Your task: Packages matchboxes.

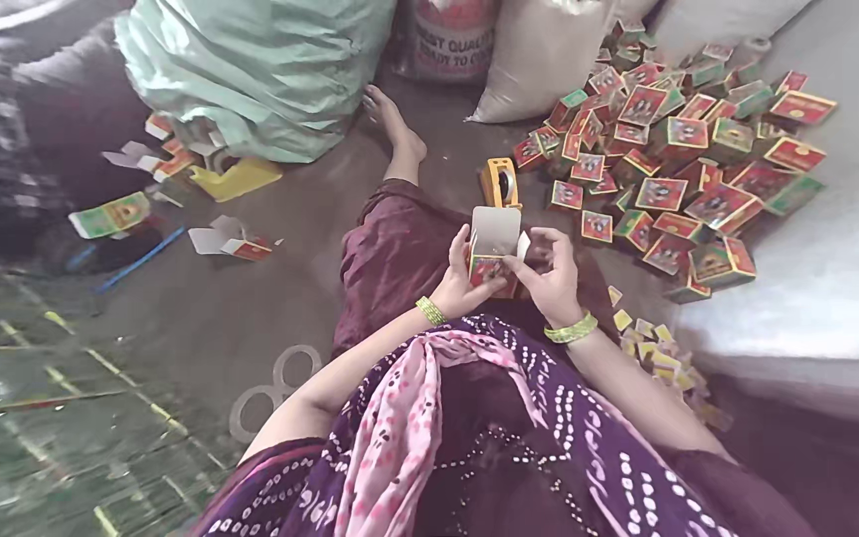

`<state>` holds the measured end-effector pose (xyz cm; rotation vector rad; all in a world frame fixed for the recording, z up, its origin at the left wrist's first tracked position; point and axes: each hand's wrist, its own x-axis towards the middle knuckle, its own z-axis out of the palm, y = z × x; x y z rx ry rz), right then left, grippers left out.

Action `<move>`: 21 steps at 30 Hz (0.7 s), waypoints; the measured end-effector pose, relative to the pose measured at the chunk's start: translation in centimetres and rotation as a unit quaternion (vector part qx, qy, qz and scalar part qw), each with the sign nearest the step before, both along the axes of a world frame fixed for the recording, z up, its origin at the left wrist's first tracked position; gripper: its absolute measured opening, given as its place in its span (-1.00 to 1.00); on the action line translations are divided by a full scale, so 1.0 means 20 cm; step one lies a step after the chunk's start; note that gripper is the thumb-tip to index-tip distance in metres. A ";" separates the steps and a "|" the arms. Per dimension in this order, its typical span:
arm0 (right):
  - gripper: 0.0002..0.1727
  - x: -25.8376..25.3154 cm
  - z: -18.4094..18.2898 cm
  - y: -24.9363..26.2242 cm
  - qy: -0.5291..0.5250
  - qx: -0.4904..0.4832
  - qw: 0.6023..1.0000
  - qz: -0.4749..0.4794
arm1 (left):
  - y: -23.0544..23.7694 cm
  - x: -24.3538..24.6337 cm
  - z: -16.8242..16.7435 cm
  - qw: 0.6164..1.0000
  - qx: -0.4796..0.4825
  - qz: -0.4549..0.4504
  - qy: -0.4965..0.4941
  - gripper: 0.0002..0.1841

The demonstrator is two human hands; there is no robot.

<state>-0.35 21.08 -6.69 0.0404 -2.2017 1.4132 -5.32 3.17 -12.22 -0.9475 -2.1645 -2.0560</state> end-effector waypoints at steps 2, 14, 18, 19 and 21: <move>-0.44 -0.02 -0.04 0.00 -0.058 -0.122 0.987 0.092 | 0.00 -0.01 0.01 0.998 0.048 -0.034 -0.019 -0.05; -0.26 -0.10 -0.02 0.09 -0.096 -0.256 0.948 0.161 | 0.03 -0.08 0.05 0.975 0.029 -0.049 -0.215 -0.03; -0.69 -0.11 -0.01 0.09 -0.127 -0.128 0.970 0.161 | 0.03 -0.10 0.02 0.976 0.014 -0.056 -0.208 0.10; -0.69 -0.11 -0.01 0.10 -0.132 -0.077 0.974 0.166 | 0.02 -0.10 0.02 0.977 0.005 -0.061 -0.202 0.04; -0.72 -0.11 0.00 0.11 -0.122 -0.016 0.977 0.174 | 0.02 -0.10 0.03 0.978 -0.005 -0.074 -0.196 -0.06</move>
